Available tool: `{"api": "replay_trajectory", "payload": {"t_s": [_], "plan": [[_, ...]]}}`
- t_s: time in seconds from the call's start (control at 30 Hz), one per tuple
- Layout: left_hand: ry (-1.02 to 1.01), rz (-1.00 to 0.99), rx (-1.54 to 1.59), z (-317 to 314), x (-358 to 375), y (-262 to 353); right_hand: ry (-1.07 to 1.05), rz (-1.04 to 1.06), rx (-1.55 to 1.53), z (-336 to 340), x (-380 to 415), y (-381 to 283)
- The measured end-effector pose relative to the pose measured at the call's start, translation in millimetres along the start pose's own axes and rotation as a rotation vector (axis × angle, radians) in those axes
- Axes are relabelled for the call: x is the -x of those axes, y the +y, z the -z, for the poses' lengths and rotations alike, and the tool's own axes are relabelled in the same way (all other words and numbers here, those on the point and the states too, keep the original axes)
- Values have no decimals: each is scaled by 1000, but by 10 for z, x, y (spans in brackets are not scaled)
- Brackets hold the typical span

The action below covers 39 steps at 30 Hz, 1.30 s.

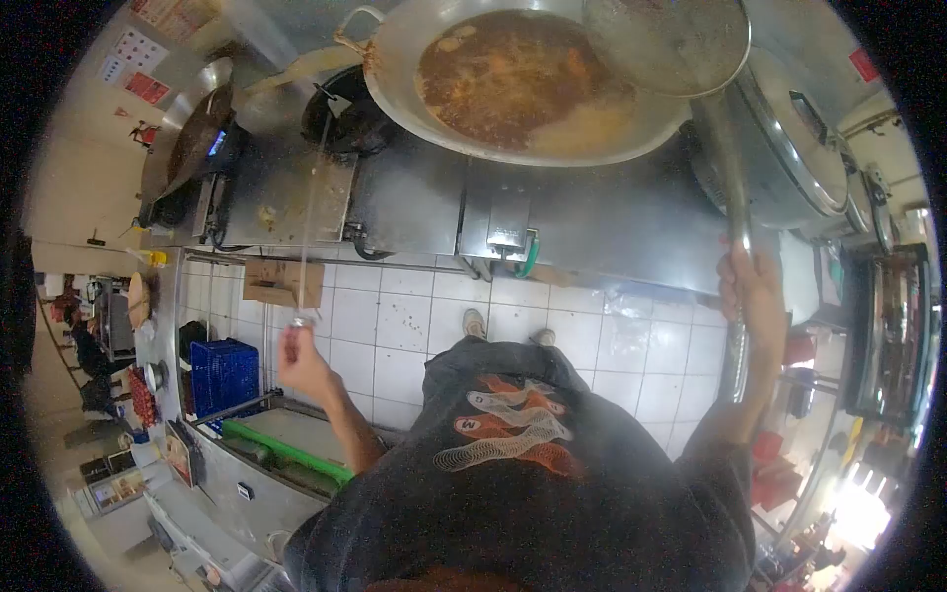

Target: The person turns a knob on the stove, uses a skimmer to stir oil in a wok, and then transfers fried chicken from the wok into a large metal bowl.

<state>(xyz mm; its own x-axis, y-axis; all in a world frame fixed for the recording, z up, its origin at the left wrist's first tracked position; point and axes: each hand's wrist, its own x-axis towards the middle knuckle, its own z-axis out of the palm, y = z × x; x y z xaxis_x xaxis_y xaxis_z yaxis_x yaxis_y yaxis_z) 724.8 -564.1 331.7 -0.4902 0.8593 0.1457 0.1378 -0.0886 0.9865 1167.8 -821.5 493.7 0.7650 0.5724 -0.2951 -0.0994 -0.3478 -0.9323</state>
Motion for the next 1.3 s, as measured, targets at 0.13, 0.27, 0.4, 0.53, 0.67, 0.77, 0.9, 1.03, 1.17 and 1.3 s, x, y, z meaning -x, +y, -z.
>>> {"api": "replay_trajectory", "payload": {"t_s": [0.13,0.27,0.4,0.53,0.67,0.77,0.9,1.03,1.17,1.3], "plan": [[-33,195,-12,113,353,-684,101,-37,105,-22,-31,-238],[-168,287,93,-120,460,-1266,158,-12,270,88,-275,-310],[-293,236,42,-674,368,-1776,151,-1,502,222,-737,-375],[-320,62,-197,-1192,243,-2185,211,60,705,-92,-935,-476],[-254,-134,-444,-1576,162,-2405,192,135,982,-101,-1322,-129],[-257,-203,-559,-1754,90,-2325,55,-168,646,-739,-997,-271],[-280,-209,-609,-1949,4,-2325,-115,-419,285,-1101,-778,-327],[-290,-304,-654,-2065,-68,-2344,-210,-585,59,-1472,-645,-418],[-313,-358,-678,-2154,-97,-2313,-295,-676,-175,-1787,-590,-460],[-374,-420,-673,-2122,-128,-2267,-384,-726,-407,-2057,-669,-361]]}}
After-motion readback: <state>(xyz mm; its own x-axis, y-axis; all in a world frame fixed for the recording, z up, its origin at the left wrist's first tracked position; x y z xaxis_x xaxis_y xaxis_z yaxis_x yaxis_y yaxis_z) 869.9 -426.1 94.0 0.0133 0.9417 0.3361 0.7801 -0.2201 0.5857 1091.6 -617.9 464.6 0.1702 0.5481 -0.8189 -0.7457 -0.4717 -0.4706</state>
